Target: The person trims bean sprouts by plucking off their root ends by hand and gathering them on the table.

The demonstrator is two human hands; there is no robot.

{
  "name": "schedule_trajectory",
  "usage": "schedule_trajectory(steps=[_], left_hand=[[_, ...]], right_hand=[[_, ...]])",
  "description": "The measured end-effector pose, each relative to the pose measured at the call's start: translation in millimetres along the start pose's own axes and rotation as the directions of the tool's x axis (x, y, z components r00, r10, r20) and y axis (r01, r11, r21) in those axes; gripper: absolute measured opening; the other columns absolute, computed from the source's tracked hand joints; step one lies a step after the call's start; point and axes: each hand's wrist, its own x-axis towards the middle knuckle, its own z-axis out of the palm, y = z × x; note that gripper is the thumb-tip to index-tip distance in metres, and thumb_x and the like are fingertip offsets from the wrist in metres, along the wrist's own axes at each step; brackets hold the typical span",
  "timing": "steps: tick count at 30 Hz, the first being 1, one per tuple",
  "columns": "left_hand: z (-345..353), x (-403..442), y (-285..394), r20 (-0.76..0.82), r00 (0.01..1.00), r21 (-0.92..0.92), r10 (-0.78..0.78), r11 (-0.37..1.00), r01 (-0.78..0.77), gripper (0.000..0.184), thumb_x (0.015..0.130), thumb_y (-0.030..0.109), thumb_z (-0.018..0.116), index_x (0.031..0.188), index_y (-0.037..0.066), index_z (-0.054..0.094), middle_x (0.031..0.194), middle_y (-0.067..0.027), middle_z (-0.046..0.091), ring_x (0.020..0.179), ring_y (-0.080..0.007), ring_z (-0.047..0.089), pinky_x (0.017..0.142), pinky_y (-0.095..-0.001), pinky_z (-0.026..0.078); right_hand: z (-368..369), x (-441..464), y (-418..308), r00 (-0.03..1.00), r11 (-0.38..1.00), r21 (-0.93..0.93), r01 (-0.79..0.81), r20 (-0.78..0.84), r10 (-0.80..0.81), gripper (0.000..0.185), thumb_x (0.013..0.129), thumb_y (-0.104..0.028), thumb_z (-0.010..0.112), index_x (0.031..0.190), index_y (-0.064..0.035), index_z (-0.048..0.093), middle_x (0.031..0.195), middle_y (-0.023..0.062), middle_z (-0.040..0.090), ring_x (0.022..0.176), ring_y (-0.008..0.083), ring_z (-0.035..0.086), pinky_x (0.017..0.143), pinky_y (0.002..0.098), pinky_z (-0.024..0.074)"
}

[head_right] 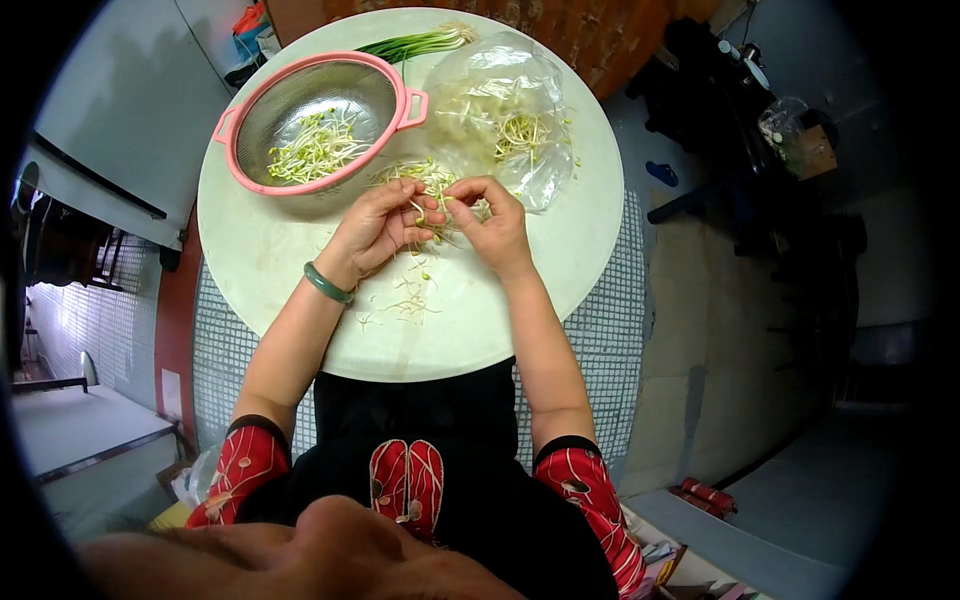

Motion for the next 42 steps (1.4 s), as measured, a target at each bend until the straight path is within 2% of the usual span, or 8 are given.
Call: schedule_trajectory(steps=[5,8,11,17,26,35,38,42], left_hand=[[2,4,-6,-0.004,1.000,0.000,-0.004,1.000,0.004,0.018,0.095,0.011,0.054,0.109,-0.001,0.054,0.097,-0.0096,0.062,0.084,-0.0168,0.065,0.074,-0.0290,0.057],[5,4,-6,-0.087,0.996,0.039,0.020,0.999,-0.017,0.019,0.093,0.008,0.058,0.109,0.000,0.055,0.094,-0.0068,0.062,0.077,-0.0121,0.062,0.069,-0.0242,0.055],[-1,2,-5,-0.062,0.998,0.125,0.002,0.992,0.006,0.015,0.093,0.011,0.059,0.105,0.001,0.058,0.087,-0.0021,0.061,0.075,-0.0078,0.059,0.064,-0.0196,0.051],[11,-2,-3,-0.088,0.993,0.243,-0.076,0.965,0.096,0.011,0.091,0.015,0.063,0.093,0.004,0.062,0.079,-0.0005,0.061,0.064,-0.0057,0.055,0.060,-0.0185,0.048],[7,1,-5,-0.178,0.983,0.391,0.036,0.920,0.037,0.011,0.092,0.014,0.061,0.095,0.004,0.060,0.079,-0.0004,0.059,0.067,-0.0071,0.055,0.058,-0.0202,0.046],[-2,-1,11,-0.129,0.985,0.242,0.113,0.967,-0.080,0.008,0.097,0.014,0.050,0.098,0.006,0.052,0.085,-0.0032,0.059,0.069,-0.0098,0.057,0.059,-0.0218,0.048],[-5,-2,16,-0.121,0.981,0.211,0.152,0.970,-0.124,0.008,0.098,0.015,0.050,0.100,0.007,0.051,0.085,-0.0031,0.059,0.071,-0.0105,0.059,0.060,-0.0216,0.049],[-8,-3,19,-0.096,0.983,0.187,0.157,0.973,-0.137,0.007,0.098,0.014,0.051,0.101,0.008,0.051,0.085,-0.0022,0.059,0.071,-0.0106,0.059,0.061,-0.0215,0.049]], right_hand=[[7,4,-13,0.940,0.842,-0.422,0.335,0.203,-0.273,0.016,0.077,-0.001,0.071,0.089,-0.0028,0.061,0.100,0.0079,0.063,0.092,0.0179,0.060,0.081,0.0310,0.0481],[7,3,-14,0.931,0.832,-0.424,0.358,0.231,-0.283,0.019,0.077,-0.004,0.071,0.093,-0.0028,0.061,0.102,0.0077,0.063,0.093,0.0185,0.059,0.081,0.0312,0.0476],[5,3,-11,0.993,0.951,-0.286,0.119,0.019,-0.118,0.021,0.080,-0.008,0.070,0.098,-0.0025,0.061,0.105,0.0062,0.062,0.092,0.0156,0.057,0.080,0.0296,0.0472],[1,0,11,0.978,0.977,0.049,-0.209,0.024,0.208,0.017,0.084,-0.010,0.069,0.096,-0.0002,0.063,0.097,0.0050,0.065,0.078,0.0109,0.058,0.071,0.0241,0.0473],[6,2,-8,0.997,0.948,-0.316,-0.045,0.040,0.061,0.011,0.083,-0.008,0.070,0.091,-0.0025,0.065,0.081,0.0058,0.063,0.071,0.0135,0.060,0.064,0.0254,0.0490],[0,-1,-14,0.974,0.958,-0.265,0.107,0.221,-0.048,0.010,0.081,-0.010,0.071,0.087,-0.0033,0.068,0.076,0.0046,0.065,0.067,0.0115,0.060,0.060,0.0234,0.0477],[0,-9,-13,0.923,0.988,0.052,-0.146,0.365,0.117,0.009,0.082,-0.012,0.070,0.086,-0.0038,0.071,0.069,0.0036,0.065,0.059,0.0103,0.058,0.058,0.0231,0.0461],[-6,-7,-16,0.824,0.920,-0.045,-0.389,0.429,0.370,0.015,0.081,-0.019,0.071,0.082,-0.0044,0.072,0.069,0.0057,0.067,0.056,0.0112,0.057,0.056,0.0262,0.0453]])
